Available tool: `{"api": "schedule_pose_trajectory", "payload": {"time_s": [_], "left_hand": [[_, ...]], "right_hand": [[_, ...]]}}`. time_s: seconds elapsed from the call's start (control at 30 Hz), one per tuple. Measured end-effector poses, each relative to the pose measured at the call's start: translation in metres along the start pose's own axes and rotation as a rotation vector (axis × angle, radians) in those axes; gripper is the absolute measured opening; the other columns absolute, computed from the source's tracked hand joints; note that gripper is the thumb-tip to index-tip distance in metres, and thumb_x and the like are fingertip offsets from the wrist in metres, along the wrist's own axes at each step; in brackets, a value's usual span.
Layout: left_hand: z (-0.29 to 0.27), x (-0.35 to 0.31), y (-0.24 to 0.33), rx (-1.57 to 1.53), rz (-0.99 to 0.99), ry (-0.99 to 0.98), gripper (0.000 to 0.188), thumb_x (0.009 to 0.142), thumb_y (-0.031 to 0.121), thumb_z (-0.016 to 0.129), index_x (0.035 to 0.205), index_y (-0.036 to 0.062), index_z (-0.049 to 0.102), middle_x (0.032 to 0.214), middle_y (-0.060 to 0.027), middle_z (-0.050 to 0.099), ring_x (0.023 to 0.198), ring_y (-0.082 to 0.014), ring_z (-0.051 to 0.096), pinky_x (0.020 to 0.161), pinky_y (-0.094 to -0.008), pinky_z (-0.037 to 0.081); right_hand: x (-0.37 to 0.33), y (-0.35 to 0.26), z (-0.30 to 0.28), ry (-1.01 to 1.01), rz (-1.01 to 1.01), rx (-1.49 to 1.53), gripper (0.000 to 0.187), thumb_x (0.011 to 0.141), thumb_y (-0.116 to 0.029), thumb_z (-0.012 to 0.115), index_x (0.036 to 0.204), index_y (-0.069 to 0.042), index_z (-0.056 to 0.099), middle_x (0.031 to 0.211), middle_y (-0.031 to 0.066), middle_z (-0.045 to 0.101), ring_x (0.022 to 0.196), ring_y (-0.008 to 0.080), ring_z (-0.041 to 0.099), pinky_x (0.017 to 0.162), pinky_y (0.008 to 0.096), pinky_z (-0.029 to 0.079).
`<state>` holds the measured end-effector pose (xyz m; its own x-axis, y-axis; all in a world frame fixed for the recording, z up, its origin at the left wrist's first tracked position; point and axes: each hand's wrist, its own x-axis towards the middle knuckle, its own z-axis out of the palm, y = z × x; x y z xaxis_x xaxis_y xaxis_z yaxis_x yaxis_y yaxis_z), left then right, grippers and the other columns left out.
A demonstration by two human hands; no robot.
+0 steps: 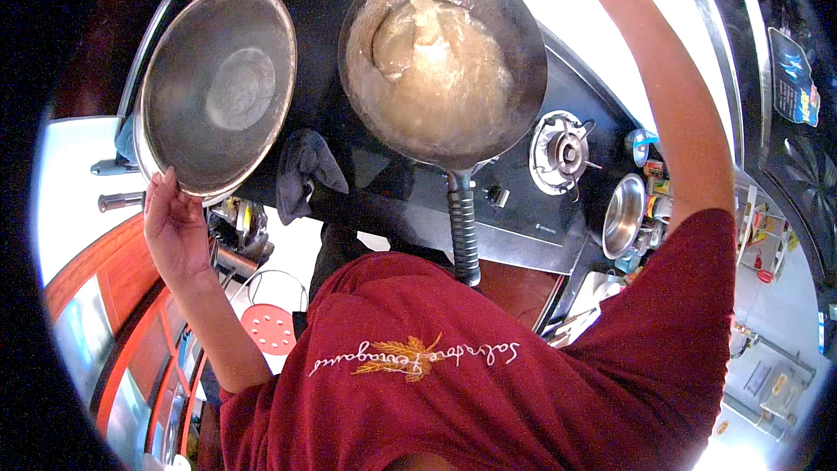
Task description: The person stirs a thick, translucent mixture in a pan on a stove using a spatula, briefly leaves the pan to retrieve a small bowl, and pours a liquid into the mixture.
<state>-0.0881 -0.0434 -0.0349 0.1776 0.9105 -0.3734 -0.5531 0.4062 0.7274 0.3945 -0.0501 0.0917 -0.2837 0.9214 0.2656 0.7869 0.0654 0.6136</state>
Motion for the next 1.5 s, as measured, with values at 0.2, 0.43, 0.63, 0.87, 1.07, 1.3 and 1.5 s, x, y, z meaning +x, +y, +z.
{"api": "schedule_pose_trajectory", "payload": {"time_s": [0.2,0.43,0.63,0.87,1.07,1.3,1.5], "left_hand": [[0.005,0.000,0.000,0.040,-0.004,0.065,0.005,0.084,0.003,0.057,0.089,0.0047,0.057,0.079,-0.0046,0.063,0.063,-0.0080,0.058,0.052,-0.0153,0.045],[0.005,-0.006,0.003,0.049,0.011,0.111,0.006,0.084,0.006,0.057,0.090,0.0043,0.058,0.081,-0.0050,0.064,0.066,-0.0085,0.059,0.054,-0.0167,0.046],[0.007,0.021,-0.004,0.014,-0.060,-0.085,0.010,0.084,0.006,0.057,0.093,0.0031,0.058,0.088,-0.0080,0.065,0.073,-0.0109,0.061,0.059,-0.0193,0.049],[0.007,0.015,-0.005,0.006,-0.036,-0.007,0.010,0.085,0.006,0.056,0.093,0.0028,0.058,0.089,-0.0079,0.065,0.075,-0.0108,0.061,0.064,-0.0205,0.049],[0.009,0.016,-0.001,0.018,-0.041,-0.119,0.010,0.085,0.007,0.055,0.093,0.0027,0.058,0.088,-0.0081,0.065,0.074,-0.0112,0.061,0.064,-0.0209,0.049],[0.020,0.013,0.002,-0.006,-0.074,-0.177,0.009,0.085,0.006,0.054,0.093,0.0027,0.058,0.090,-0.0080,0.065,0.076,-0.0124,0.062,0.066,-0.0221,0.050],[0.013,0.013,0.006,-0.029,-0.052,-0.167,0.009,0.085,0.006,0.054,0.092,0.0025,0.058,0.090,-0.0093,0.065,0.078,-0.0150,0.062,0.069,-0.0251,0.052]], "right_hand": [[-0.023,-0.030,-0.004,-0.222,-0.226,0.266,0.023,0.061,-0.039,0.069,0.064,-0.017,0.060,0.069,-0.0005,0.052,0.080,0.0182,0.051,0.074,0.0362,0.034],[-0.039,0.043,-0.026,-0.361,0.030,0.172,0.025,0.064,-0.041,0.069,0.069,-0.016,0.064,0.074,0.0014,0.057,0.084,0.0195,0.054,0.082,0.0400,0.035],[-0.076,0.033,-0.013,-0.606,0.150,-0.396,0.024,0.069,-0.038,0.066,0.078,-0.016,0.066,0.077,0.0024,0.057,0.086,0.0193,0.055,0.082,0.0390,0.040],[-0.125,-0.038,-0.005,-0.815,0.279,0.260,0.045,0.076,-0.057,0.057,0.080,-0.014,0.068,0.064,0.0042,0.062,0.066,0.0187,0.061,0.063,0.0365,0.044],[-0.125,-0.009,0.005,-0.898,0.572,0.416,0.065,0.072,-0.073,0.046,0.068,-0.011,0.064,0.070,0.0089,0.064,0.075,0.0272,0.063,0.068,0.0432,0.047],[-0.136,0.015,-0.029,-0.877,0.363,-0.050,0.055,0.081,-0.060,0.047,0.069,-0.008,0.064,0.058,0.0063,0.058,0.058,0.0197,0.060,0.055,0.0337,0.049],[-0.177,-0.027,-0.067,-1.042,0.124,0.157,0.054,0.082,-0.056,0.046,0.072,-0.007,0.065,0.064,0.0095,0.063,0.063,0.0258,0.064,0.054,0.0385,0.051]]}}
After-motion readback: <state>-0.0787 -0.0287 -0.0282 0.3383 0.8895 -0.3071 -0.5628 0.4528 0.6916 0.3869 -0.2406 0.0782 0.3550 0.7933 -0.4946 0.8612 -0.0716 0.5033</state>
